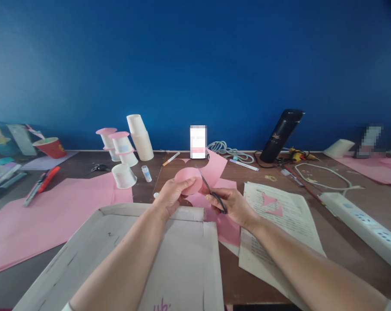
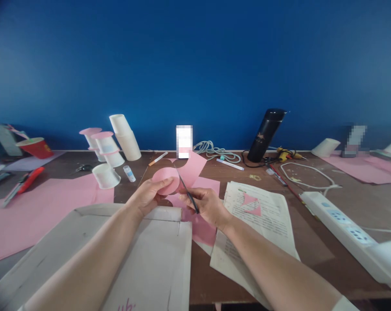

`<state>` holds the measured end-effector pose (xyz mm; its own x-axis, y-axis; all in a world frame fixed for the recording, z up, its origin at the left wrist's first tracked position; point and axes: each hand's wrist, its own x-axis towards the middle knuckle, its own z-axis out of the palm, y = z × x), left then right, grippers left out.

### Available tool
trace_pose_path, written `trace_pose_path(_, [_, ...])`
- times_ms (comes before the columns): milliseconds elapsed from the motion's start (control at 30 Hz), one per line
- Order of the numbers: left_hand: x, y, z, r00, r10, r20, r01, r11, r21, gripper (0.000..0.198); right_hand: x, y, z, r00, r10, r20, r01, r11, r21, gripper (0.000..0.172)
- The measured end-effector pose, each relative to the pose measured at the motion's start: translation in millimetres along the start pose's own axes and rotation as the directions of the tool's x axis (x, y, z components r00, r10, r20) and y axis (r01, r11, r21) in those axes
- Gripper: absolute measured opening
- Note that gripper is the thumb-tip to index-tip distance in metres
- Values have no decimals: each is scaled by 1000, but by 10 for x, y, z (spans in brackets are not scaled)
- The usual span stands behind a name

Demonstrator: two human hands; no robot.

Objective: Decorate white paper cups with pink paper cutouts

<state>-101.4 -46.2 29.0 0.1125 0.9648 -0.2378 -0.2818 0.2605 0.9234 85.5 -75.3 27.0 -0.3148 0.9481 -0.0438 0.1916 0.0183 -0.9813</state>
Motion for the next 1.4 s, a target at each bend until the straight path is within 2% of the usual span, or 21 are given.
trace_pose_path(467, [3, 5, -2, 1000, -21, 7, 21, 1000, -16, 42, 0, 6, -16, 1000, -17, 15, 18, 1000, -19, 47])
trace_pose_path(867, [5, 7, -19, 999, -27, -40, 27, 1000, 3, 45, -7, -15, -9, 1000, 0, -3, 0, 1000, -21, 52])
trace_pose_path(1067, [14, 11, -15, 997, 13, -70, -13, 1000, 0, 41, 0, -23, -1, 1000, -14, -1, 14, 999, -36, 49])
trace_pose_path(1400, [50, 3, -39, 994, 68, -87, -73, 996, -54, 44, -7, 7, -5, 1000, -21, 11, 21, 999, -34, 46])
